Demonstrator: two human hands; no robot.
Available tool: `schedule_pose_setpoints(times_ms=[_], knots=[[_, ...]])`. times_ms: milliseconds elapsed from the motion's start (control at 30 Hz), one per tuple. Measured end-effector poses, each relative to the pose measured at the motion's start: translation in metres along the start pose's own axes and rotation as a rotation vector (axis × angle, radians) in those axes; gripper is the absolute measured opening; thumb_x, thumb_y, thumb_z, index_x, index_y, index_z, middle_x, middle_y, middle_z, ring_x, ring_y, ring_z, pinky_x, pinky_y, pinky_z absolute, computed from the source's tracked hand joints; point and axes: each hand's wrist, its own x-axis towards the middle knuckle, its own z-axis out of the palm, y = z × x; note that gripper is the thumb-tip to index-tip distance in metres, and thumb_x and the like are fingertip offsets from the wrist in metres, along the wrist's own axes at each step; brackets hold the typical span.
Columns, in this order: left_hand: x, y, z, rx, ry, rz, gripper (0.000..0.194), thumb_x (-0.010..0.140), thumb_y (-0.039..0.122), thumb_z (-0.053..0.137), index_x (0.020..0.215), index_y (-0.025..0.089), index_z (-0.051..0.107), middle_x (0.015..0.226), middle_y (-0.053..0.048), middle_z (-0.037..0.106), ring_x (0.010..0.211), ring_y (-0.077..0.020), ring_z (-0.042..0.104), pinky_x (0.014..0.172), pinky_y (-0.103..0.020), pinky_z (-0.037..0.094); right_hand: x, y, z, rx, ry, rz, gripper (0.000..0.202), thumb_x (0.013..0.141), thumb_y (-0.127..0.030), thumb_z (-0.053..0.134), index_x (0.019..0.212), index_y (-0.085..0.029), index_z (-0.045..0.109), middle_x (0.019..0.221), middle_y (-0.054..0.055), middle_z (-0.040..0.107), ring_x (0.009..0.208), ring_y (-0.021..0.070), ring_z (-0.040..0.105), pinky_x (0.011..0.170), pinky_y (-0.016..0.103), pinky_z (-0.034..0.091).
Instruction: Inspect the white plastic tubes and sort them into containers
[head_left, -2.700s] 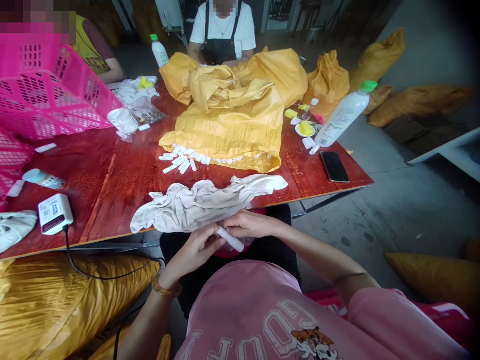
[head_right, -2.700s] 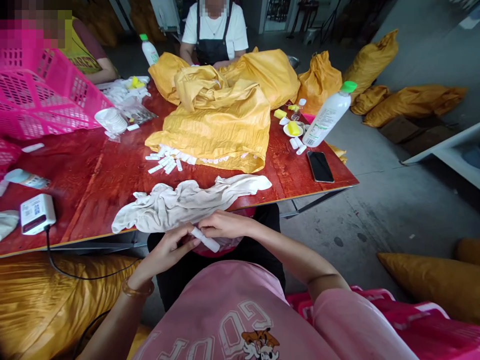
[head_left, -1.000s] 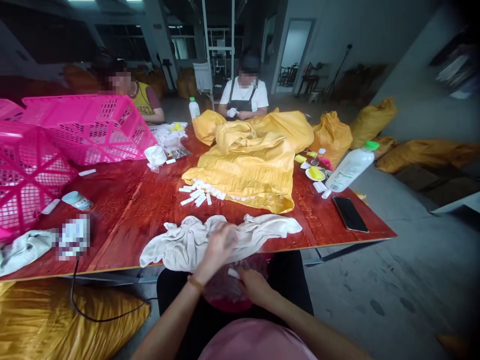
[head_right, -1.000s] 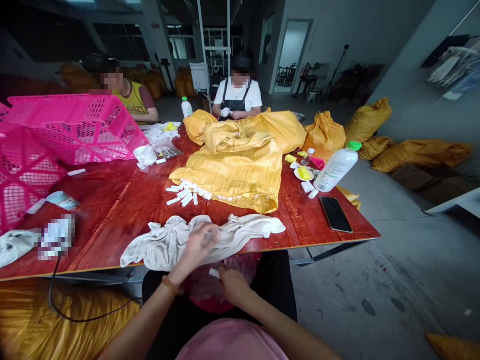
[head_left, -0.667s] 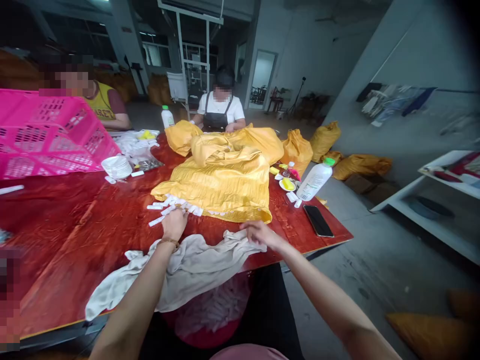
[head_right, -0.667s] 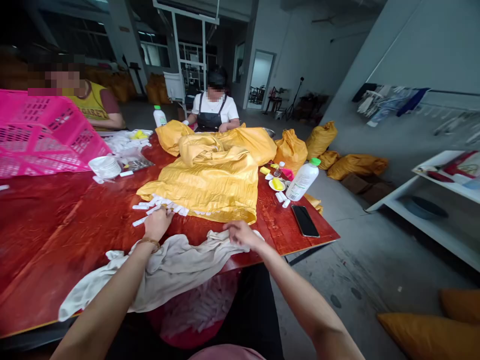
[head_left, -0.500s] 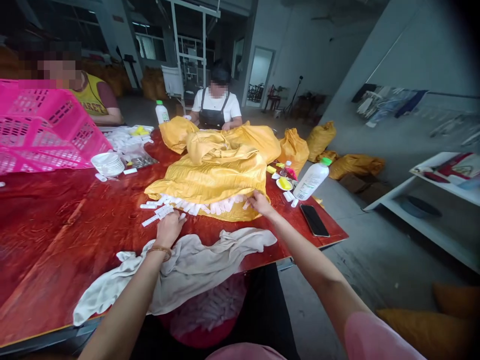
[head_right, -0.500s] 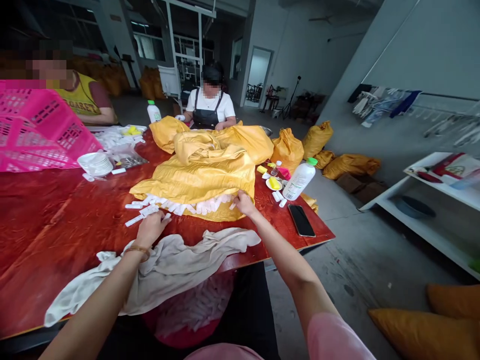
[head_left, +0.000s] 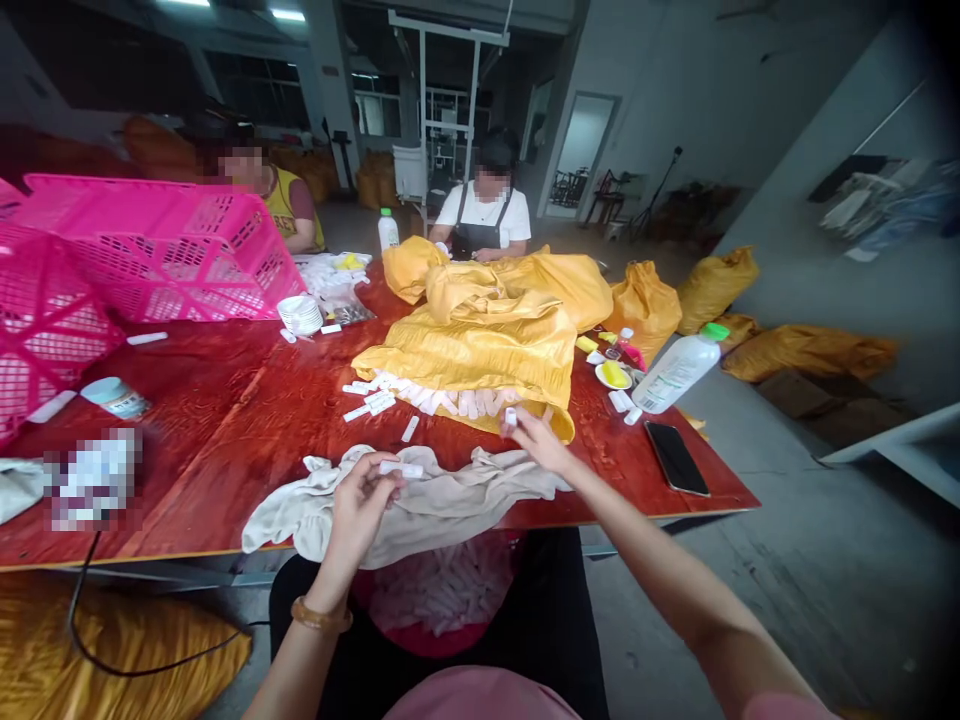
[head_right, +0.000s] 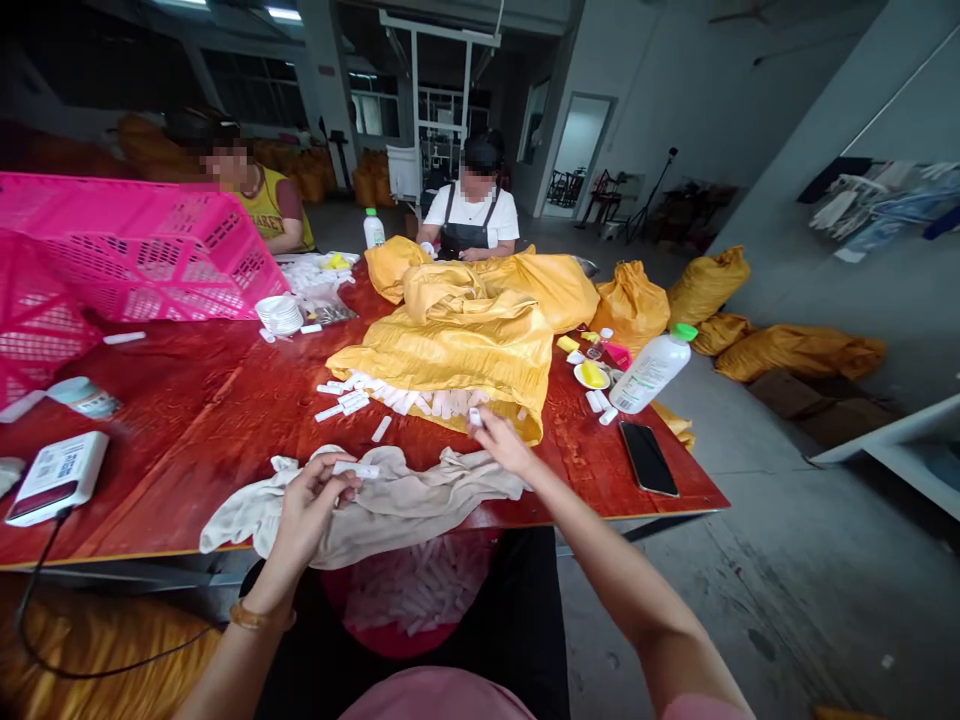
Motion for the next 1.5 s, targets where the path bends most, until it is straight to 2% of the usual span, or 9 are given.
schedule_pose_setpoints(times_ms=[100,233,433,633,733,1033,1133,1300,1500], knots=[[-0.024,0.019,0.014,-0.028,0.012,0.062,0.024,0.089,0.037,0.063,0.102,0.018,0.063,0.074,-0.001,0.069,0.061,-0.0141,0.063,0.057,-0.025,0.051,-0.043,-0.05,0.026,0.447,0.025,-0.079,0.027,0.103,-0.035,0.038,0.118,-0.017,0.053,0.101,0.006,0.064,0.09,0.0167,0.062,0.084,0.03,0.048],[-0.05,0.04,0.029,0.261,-0.026,0.273,0.024,0.092,0.035,0.062,0.111,0.022,0.067,0.088,-0.003,0.073,0.071,-0.016,0.068,0.07,-0.029,0.055,-0.079,-0.099,0.043,0.58,-0.009,-0.093,0.024,0.1,-0.039,0.049,0.104,-0.018,0.058,0.097,0.004,0.061,0.09,0.0168,0.057,0.083,0.028,0.045],[-0.074,0.048,0.02,0.579,-0.143,0.6,0.023,0.094,0.023,0.06,0.116,0.025,0.068,0.103,-0.006,0.074,0.091,-0.0209,0.069,0.09,-0.033,0.053,-0.096,-0.107,0.044,0.54,0.005,-0.123,0.023,0.101,-0.037,0.047,0.105,-0.017,0.059,0.092,0.003,0.062,0.084,0.0158,0.058,0.077,0.026,0.046],[-0.079,0.045,0.018,0.439,-0.229,0.248,0.022,0.092,0.034,0.062,0.106,0.02,0.072,0.095,-0.005,0.075,0.084,-0.0194,0.07,0.076,-0.028,0.055,-0.102,-0.111,0.073,0.012,0.244,-0.27,0.024,0.102,-0.022,0.039,0.116,-0.016,0.058,0.097,0.011,0.061,0.091,0.022,0.058,0.081,0.033,0.048],[-0.077,0.038,0.024,0.311,-0.222,0.069,0.031,0.091,0.041,0.063,0.105,0.016,0.073,0.078,-0.003,0.072,0.067,-0.0161,0.066,0.064,-0.025,0.053,-0.1,-0.117,0.081,0.052,0.249,-0.285,0.022,0.102,-0.022,0.039,0.112,-0.016,0.058,0.094,0.009,0.06,0.088,0.0206,0.057,0.078,0.032,0.049],[-0.067,0.033,0.01,0.338,-0.252,0.321,0.011,0.091,0.028,0.064,0.094,0.019,0.069,0.086,-0.001,0.068,0.076,-0.0136,0.062,0.071,-0.023,0.048,-0.103,-0.125,0.053,0.659,-0.087,-0.158,0.021,0.098,-0.036,0.053,0.101,-0.016,0.06,0.083,0.0,0.06,0.073,0.0121,0.056,0.066,0.021,0.043],[-0.067,0.036,0.016,0.366,-0.357,0.35,0.016,0.096,0.024,0.056,0.085,0.018,0.067,0.079,-0.001,0.064,0.075,-0.0129,0.059,0.071,-0.023,0.045,-0.105,-0.125,0.057,0.604,-0.047,-0.163,0.019,0.099,-0.03,0.049,0.105,-0.016,0.06,0.089,0.003,0.063,0.077,0.0138,0.059,0.071,0.022,0.044],[-0.079,0.034,0.029,0.346,-0.24,0.297,0.02,0.097,0.023,0.053,0.08,0.017,0.062,0.072,0.001,0.056,0.069,-0.0124,0.053,0.069,-0.024,0.042,-0.108,-0.123,0.061,0.487,0.049,-0.099,0.018,0.095,-0.024,0.05,0.107,-0.016,0.06,0.097,0.007,0.064,0.083,0.0171,0.058,0.077,0.027,0.044],[-0.085,0.027,0.024,0.269,-0.332,0.36,0.021,0.097,0.021,0.053,0.077,0.018,0.06,0.07,0.001,0.057,0.067,-0.0128,0.053,0.066,-0.024,0.041,-0.11,-0.12,0.054,1.109,-0.475,-0.011,0.022,0.095,-0.036,0.054,0.1,-0.016,0.06,0.062,-0.007,0.043,0.049,0.0074,0.034,0.049,0.019,0.033]])
